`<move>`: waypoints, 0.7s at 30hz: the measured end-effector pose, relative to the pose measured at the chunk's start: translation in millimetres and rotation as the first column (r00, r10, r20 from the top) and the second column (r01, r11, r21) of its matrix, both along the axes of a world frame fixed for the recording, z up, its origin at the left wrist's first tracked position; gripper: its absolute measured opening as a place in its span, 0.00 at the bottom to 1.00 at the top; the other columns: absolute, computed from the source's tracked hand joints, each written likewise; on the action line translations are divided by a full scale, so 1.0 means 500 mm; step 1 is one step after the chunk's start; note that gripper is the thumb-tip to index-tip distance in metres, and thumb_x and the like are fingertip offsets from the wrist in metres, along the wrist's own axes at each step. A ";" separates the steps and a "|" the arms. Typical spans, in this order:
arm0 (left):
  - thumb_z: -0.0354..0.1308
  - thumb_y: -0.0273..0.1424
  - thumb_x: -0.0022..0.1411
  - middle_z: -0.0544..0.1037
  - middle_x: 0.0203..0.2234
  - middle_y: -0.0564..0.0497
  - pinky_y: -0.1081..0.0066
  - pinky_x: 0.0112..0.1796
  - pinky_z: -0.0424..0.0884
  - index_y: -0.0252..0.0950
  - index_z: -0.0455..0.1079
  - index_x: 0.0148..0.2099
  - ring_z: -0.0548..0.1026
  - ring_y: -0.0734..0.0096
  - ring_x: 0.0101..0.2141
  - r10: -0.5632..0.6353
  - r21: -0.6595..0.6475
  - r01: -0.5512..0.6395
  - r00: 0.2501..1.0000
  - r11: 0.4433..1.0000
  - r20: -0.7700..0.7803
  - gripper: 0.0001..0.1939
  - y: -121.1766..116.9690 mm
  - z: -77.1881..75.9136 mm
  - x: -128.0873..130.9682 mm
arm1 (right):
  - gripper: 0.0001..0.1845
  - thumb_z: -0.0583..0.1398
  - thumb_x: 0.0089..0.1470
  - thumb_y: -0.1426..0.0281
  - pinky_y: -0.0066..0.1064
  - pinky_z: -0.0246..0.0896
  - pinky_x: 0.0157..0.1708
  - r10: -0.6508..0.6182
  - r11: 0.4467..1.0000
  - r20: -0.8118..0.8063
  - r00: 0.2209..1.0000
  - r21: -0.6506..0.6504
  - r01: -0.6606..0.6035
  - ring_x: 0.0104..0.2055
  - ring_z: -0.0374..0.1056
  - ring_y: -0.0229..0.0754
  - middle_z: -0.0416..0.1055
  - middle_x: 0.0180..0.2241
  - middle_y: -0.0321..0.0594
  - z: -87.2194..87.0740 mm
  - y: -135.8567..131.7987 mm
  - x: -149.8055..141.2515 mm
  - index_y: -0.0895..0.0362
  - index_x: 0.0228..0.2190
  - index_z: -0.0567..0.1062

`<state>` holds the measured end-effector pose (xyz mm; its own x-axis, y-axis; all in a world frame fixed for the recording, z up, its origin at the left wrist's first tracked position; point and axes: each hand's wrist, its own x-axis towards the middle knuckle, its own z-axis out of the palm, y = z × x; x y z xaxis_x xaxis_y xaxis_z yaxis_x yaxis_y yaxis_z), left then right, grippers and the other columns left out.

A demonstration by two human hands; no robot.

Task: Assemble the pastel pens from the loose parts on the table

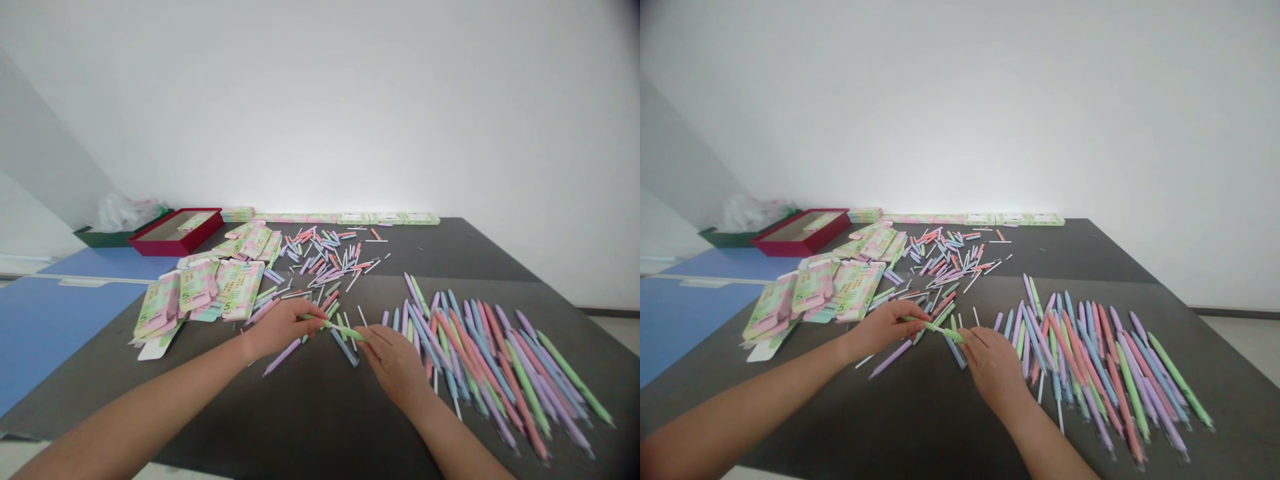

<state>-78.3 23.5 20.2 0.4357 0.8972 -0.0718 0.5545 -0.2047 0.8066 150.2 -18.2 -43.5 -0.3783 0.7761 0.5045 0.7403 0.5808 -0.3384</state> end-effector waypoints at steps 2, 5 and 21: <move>0.54 0.40 0.56 0.75 0.24 0.53 0.75 0.26 0.65 0.36 0.73 0.39 0.72 0.73 0.25 -0.017 -0.015 0.017 1.000 1.000 0.020 0.14 -0.004 -0.001 0.001 | 0.15 0.48 0.61 0.69 0.33 0.61 0.37 0.002 1.000 -0.010 1.000 0.010 -0.002 0.36 0.68 0.43 0.72 0.33 0.44 0.000 0.000 -0.001 0.57 0.38 0.73; 0.54 0.39 0.57 0.75 0.25 0.52 0.75 0.27 0.66 0.35 0.73 0.40 0.73 0.73 0.26 -0.023 -0.023 0.023 0.999 0.999 0.024 0.15 -0.007 -0.002 0.002 | 0.14 0.48 0.61 0.69 0.33 0.61 0.35 0.009 0.999 -0.007 1.000 0.035 -0.009 0.35 0.68 0.42 0.72 0.32 0.43 0.000 0.000 -0.003 0.57 0.38 0.73; 0.53 0.38 0.57 0.74 0.21 0.54 0.77 0.26 0.65 0.35 0.73 0.39 0.72 0.75 0.23 -0.006 -0.036 0.005 0.999 0.999 -0.037 0.14 -0.027 0.012 0.015 | 0.14 0.48 0.61 0.68 0.33 0.58 0.35 0.001 0.999 0.029 1.000 -0.047 0.000 0.34 0.67 0.43 0.71 0.30 0.42 0.004 -0.007 -0.005 0.57 0.35 0.73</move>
<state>-71.0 10.1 25.9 0.4373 0.8913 -0.1201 0.5831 -0.1793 0.7924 147.8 -21.7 -41.7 -0.3930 0.7986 0.4558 0.7499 0.5652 -0.3438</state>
